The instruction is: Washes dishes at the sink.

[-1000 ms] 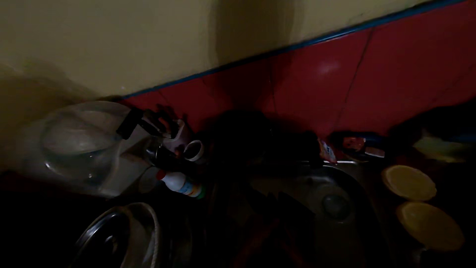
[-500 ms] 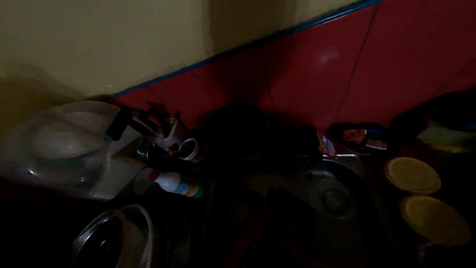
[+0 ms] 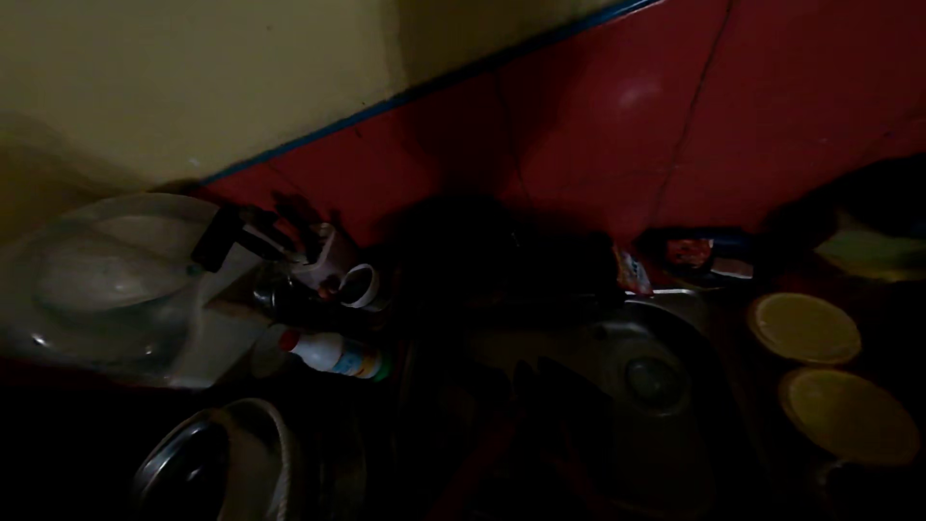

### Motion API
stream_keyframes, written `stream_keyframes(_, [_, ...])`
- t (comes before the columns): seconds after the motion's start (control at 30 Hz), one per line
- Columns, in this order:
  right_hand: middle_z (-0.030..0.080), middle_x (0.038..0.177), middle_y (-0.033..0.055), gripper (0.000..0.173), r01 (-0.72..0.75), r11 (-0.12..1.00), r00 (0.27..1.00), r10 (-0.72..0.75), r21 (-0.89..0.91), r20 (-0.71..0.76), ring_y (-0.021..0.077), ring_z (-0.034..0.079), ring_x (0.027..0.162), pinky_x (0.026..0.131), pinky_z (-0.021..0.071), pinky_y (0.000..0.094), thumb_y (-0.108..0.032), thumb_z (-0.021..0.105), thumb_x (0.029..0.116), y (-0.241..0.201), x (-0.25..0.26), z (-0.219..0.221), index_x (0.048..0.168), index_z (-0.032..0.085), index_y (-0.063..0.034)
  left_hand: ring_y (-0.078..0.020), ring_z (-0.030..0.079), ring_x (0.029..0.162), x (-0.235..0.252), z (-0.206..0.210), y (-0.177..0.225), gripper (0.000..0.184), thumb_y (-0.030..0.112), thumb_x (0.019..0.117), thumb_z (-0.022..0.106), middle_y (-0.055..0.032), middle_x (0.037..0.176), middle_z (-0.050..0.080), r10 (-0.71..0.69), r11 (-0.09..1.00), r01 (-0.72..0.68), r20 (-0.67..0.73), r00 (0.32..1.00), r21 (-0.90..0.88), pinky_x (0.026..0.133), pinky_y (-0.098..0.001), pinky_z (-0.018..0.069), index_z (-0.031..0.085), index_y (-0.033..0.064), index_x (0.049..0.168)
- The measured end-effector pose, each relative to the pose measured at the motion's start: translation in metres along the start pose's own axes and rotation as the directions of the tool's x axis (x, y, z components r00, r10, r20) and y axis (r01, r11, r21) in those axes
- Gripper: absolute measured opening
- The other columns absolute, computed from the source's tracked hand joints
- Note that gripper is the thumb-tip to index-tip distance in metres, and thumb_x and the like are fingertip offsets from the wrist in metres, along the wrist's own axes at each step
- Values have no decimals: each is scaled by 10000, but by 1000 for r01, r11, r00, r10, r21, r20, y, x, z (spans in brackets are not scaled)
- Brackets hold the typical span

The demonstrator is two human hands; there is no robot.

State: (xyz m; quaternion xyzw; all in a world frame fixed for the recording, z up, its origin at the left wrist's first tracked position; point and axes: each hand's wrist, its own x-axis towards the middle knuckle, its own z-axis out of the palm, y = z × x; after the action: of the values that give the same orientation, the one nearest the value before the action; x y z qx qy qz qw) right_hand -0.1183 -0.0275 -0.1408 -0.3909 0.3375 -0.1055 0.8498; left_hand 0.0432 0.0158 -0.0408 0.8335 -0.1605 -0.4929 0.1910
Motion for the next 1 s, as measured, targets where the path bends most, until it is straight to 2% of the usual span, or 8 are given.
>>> stream_keyframes(0.1, [521, 1428, 133, 964, -51, 986, 999, 48, 157, 22, 174, 605, 1186, 930, 565, 358, -134, 716, 813, -7, -5, 7, 1611, 175, -111, -280, 653, 1156, -4, -6, 1, 532, 452, 1022, 583, -156, 1269, 671, 124, 978, -115, -44, 991, 173, 1016, -488, 512, 582, 84, 1405])
stream_keyframes(0.2, [579, 1305, 118, 938, -93, 973, 994, 79, 213, 71, 172, 655, 1031, 813, 590, 354, -116, 678, 835, -9, -7, 8, 1607, 145, -132, -261, 442, 1435, 16, -14, -13, 639, 423, 995, 639, -123, 1623, 363, 413, 849, -427, 114, 904, 310, 1140, -452, 427, 408, 279, 1573])
stream_keyframes(0.3, [601, 1275, 65, 954, -56, 965, 990, 20, 257, 139, 133, 663, 1005, 805, 593, 315, -190, 728, 810, -12, -7, 6, 1583, 173, -113, -182, 598, 1245, 30, -18, -7, 564, 289, 878, 798, -138, 1401, 596, 523, 827, -543, 153, 838, 144, 1051, -336, 498, 619, 104, 1379])
stream_keyframes(0.37, [583, 1331, 51, 969, -49, 964, 992, 15, 263, 129, 107, 632, 1098, 872, 575, 298, -176, 725, 785, -17, -9, 6, 1592, 192, -107, -178, 634, 1144, 29, -19, 17, 429, 223, 871, 790, -144, 1236, 682, 441, 873, -461, 145, 886, 160, 1008, -305, 498, 686, 34, 1242])
stream_keyframes(0.57, [568, 1384, 63, 837, -21, 983, 992, -2, 182, 123, 43, 597, 1160, 916, 539, 216, -157, 704, 848, 1, 3, -9, 1559, 279, -37, -267, 613, 1212, 19, -38, 26, 334, 262, 1053, 527, -229, 1290, 646, 544, 743, -578, 199, 815, 336, 1069, -355, 455, 730, 51, 1213])
stream_keyframes(0.73, [620, 1313, 22, 968, 25, 963, 981, -75, 268, 180, 71, 638, 1125, 899, 572, 261, -268, 843, 741, -6, 0, -7, 1522, 308, -69, -232, 572, 1241, 36, -28, 10, 353, 439, 891, 752, -186, 1389, 570, 586, 684, -572, 126, 800, 452, 1050, -342, 473, 775, 189, 1138])
stream_keyframes(0.83, [603, 1221, 61, 914, -22, 990, 999, 16, 140, 44, -2, 597, 956, 771, 526, 170, -89, 691, 689, -37, -6, 19, 1506, 295, 15, -195, 516, 1296, 40, -26, 4, 503, 544, 799, 810, -129, 1443, 517, 541, 727, -549, 149, 828, 411, 1074, -336, 449, 747, 220, 1178])
stream_keyframes(1.0, [592, 1331, 45, 1003, -89, 961, 988, 53, 262, 143, 83, 640, 1085, 831, 579, 263, -202, 788, 737, -13, -4, 0, 1575, 244, -106, -220, 526, 1289, 49, -23, -11, 318, 372, 923, 736, -168, 1419, 538, 616, 734, -613, 95, 782, 292, 1088, -343, 441, 765, 151, 1150])
